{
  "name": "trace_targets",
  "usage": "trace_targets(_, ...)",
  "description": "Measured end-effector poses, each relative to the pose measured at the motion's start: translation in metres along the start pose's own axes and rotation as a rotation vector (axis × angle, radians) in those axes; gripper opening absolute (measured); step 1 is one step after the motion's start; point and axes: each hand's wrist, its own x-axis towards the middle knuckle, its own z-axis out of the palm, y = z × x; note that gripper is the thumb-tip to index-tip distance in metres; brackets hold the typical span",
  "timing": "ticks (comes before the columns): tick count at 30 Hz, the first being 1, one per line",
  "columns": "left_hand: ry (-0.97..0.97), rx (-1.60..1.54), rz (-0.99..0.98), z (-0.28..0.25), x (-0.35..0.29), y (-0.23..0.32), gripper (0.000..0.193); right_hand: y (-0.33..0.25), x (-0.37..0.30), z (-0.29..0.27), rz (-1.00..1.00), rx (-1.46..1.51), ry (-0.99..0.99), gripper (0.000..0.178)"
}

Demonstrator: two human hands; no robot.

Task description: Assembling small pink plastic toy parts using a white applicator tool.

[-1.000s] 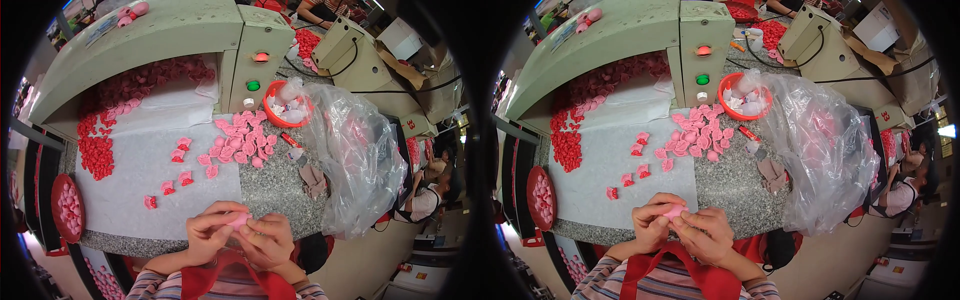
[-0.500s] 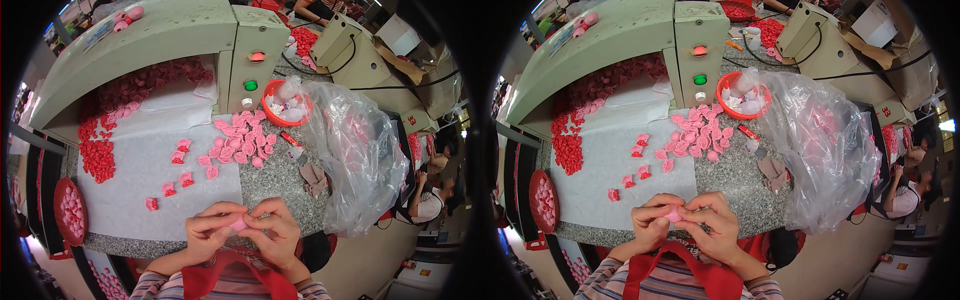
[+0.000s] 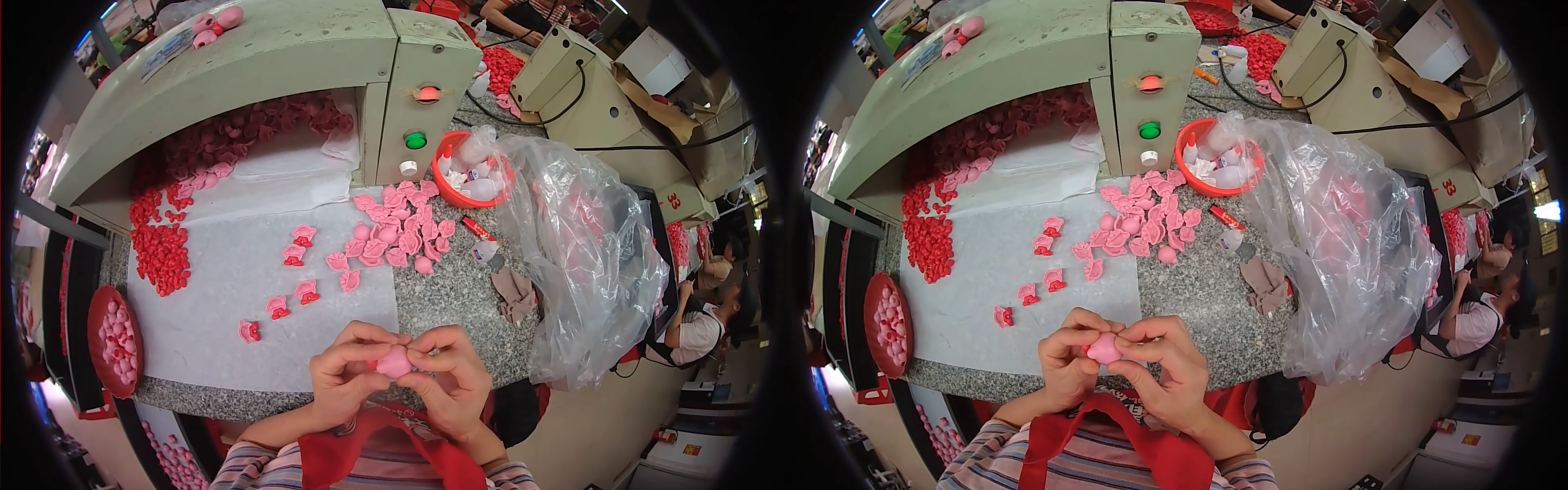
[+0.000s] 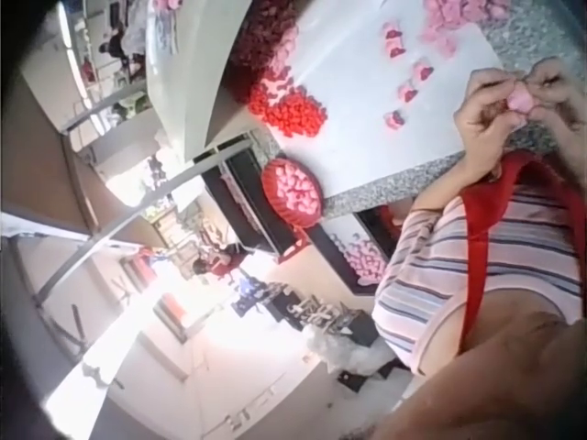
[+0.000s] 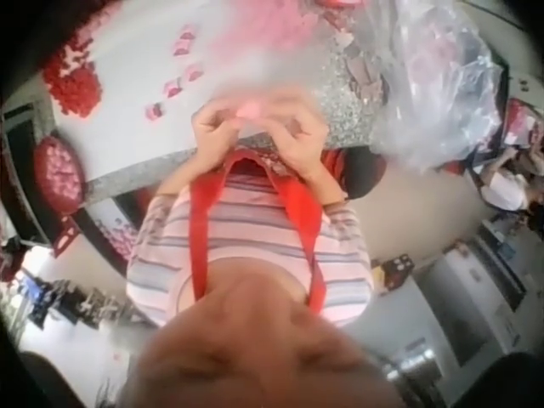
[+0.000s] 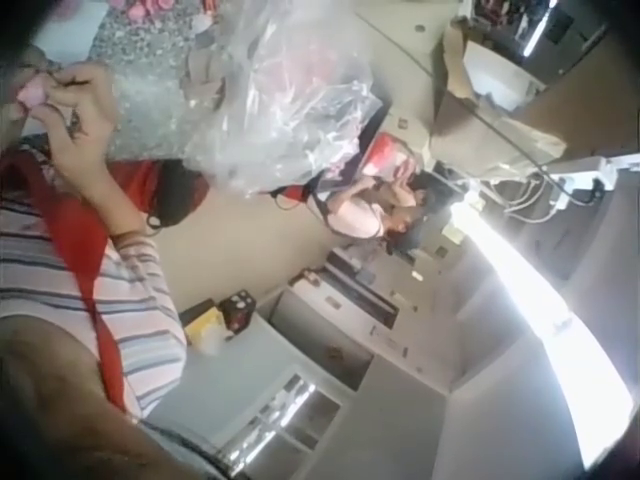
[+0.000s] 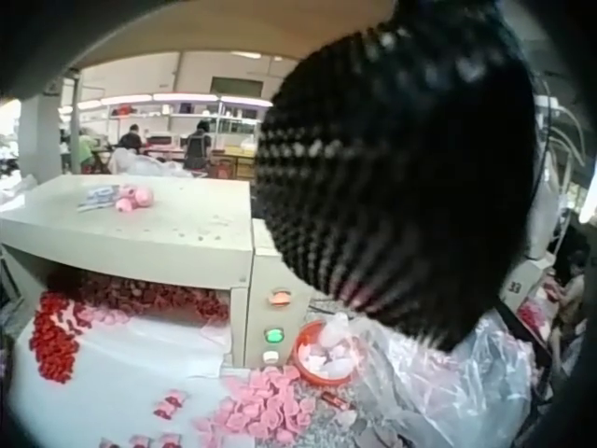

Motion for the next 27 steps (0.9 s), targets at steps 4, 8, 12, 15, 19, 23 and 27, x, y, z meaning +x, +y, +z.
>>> trace_targets(4, -0.045, -0.02, 0.115, -0.007, 0.001, -0.01, 0.02, -0.001, 0.0, 0.003, -0.041, -0.03, 0.005, 0.022)
trace_targets(8, 0.007, -0.049, 0.125, -0.007, 0.004, -0.012, 0.013, -0.001, 0.001, 0.006, -0.071, -0.094, 0.032, 0.023)
trace_targets(12, 0.027, -0.03, 0.144, -0.007, 0.006, -0.013, 0.009, 0.0, 0.002, 0.007, -0.07, -0.092, 0.044, 0.023)
trace_targets(15, 0.022, -0.027, 0.144, -0.008, 0.006, -0.013, 0.007, 0.002, 0.0, 0.008, -0.059, -0.075, 0.043, 0.024)
trace_targets(19, 0.026, -0.031, 0.125, -0.009, 0.007, -0.015, 0.006, 0.004, 0.0, 0.008, -0.049, -0.058, 0.058, 0.026)
trace_targets(23, 0.035, -0.028, 0.088, -0.013, 0.006, -0.015, 0.009, 0.003, 0.003, 0.013, 0.002, -0.07, 0.07, 0.028)
trace_targets(27, 0.032, 0.023, 0.085, -0.014, 0.006, -0.015, 0.012, 0.001, 0.005, 0.012, -0.039, -0.127, 0.033, 0.029)
